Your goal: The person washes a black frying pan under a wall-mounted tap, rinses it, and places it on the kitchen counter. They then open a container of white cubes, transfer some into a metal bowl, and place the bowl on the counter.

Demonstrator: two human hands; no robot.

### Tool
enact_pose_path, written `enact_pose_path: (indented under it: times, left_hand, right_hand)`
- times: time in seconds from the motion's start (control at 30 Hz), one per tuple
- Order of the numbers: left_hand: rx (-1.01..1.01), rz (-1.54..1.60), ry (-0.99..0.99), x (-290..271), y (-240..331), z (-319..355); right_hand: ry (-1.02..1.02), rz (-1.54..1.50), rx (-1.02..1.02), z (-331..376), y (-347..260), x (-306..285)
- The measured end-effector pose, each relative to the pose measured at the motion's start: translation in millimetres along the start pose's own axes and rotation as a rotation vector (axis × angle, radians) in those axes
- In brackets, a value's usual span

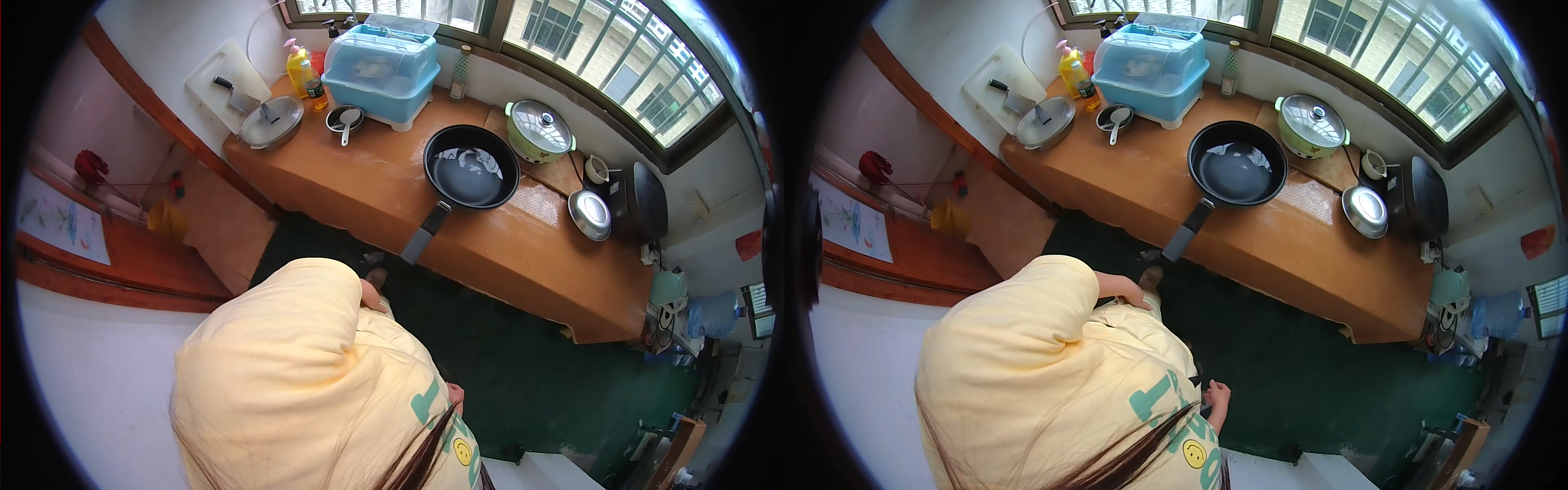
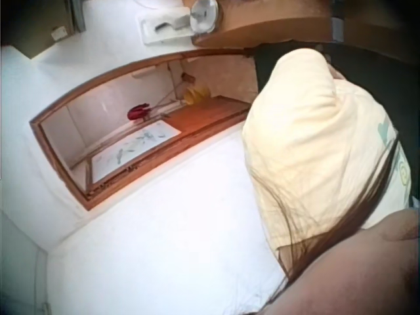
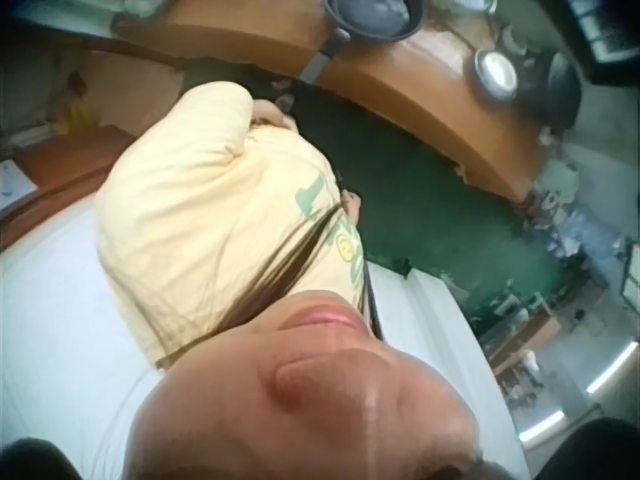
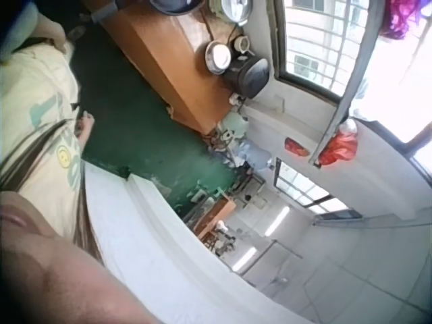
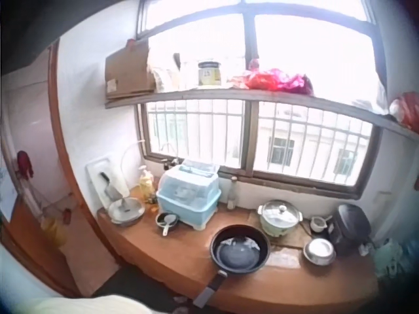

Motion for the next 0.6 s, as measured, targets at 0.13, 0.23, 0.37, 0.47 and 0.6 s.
enact_pose_path:
  times: [0.13,0.23,0.37,0.47,0.6]
  left_hand:
    - [0.062,-0.004,0.261,11,-61,-6]
    - [0.071,0.168,0.428,9,-129,-19]
    - [0.06,0.515,0.289,-37,-201,36]
    - [0.159,0.658,0.391,-82,-263,79]
    - [0.279,0.744,0.514,-110,-357,113]
  right_hand:
    - [0.022,-0.099,0.21,-38,58,17]
    - [-0.018,0.008,0.213,-22,35,51]
    - [-0.056,0.11,0.125,-4,-34,113]
    - [-0.074,0.149,0.054,7,-96,176]
    - [-0.08,0.197,-0.021,25,-177,264]
Point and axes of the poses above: each hand's wrist, its own z-axis away from the middle knuckle, its own x-axis out of the palm, y = z × x, the point moved 3 cm from there along -z, towards the middle knuckle, and after that the axes turned 13 degrees about x, right-handed, at the moved point
